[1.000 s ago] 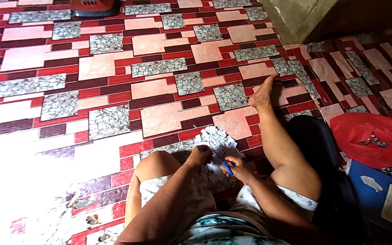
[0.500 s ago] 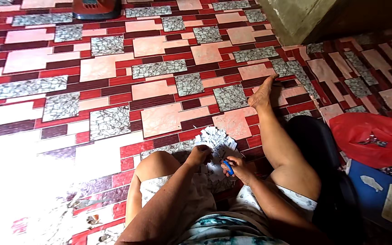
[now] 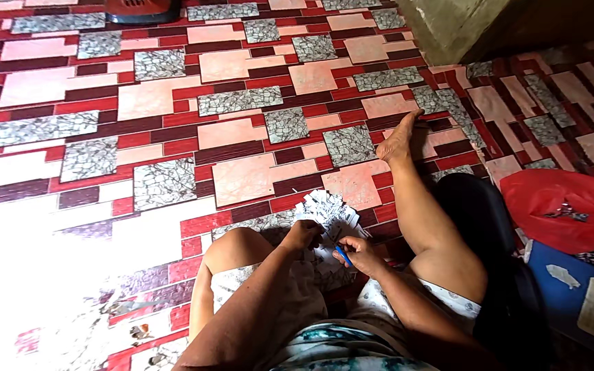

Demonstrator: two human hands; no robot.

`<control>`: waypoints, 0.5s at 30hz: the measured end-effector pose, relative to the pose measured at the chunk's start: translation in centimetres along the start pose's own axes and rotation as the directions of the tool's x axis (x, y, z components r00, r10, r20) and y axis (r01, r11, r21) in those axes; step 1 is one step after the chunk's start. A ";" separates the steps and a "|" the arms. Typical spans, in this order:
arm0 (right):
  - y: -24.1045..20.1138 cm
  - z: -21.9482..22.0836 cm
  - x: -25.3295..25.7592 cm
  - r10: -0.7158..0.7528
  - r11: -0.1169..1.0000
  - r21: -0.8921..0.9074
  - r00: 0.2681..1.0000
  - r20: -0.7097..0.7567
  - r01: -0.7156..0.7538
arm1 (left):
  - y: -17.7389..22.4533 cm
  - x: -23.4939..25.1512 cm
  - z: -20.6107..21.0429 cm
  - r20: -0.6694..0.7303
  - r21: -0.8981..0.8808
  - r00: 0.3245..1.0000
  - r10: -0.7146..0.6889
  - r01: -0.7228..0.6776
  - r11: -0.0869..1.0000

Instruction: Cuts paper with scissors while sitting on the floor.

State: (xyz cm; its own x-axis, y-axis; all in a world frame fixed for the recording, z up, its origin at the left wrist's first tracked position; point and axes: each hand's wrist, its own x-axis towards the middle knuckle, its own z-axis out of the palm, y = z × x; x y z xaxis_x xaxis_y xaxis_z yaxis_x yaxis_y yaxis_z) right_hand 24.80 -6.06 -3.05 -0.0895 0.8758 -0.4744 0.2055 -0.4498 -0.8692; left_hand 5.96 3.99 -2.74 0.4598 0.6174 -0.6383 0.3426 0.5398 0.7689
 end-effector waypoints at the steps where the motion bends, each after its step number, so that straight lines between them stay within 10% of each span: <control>1: -0.1 0.0 0.0 0.006 1.000 0.005 1.000 -0.001 -0.006 | 0.0 0.0 0.0 0.001 0.001 1.000 0.001 -0.001 1.000; 15: -0.2 0.3 0.2 0.053 0.995 0.086 0.995 -0.083 -0.045 | 0.1 0.6 -1.1 -0.228 0.156 0.969 0.090 -0.055 0.986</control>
State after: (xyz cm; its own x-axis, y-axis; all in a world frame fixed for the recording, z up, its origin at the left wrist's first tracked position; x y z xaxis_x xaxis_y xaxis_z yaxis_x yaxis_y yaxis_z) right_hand 24.50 -5.86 -3.04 0.0022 0.8624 -0.5062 0.1249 -0.5025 -0.8555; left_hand 5.41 5.03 -3.05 0.2899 0.7778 -0.5576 0.4403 0.4089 0.7993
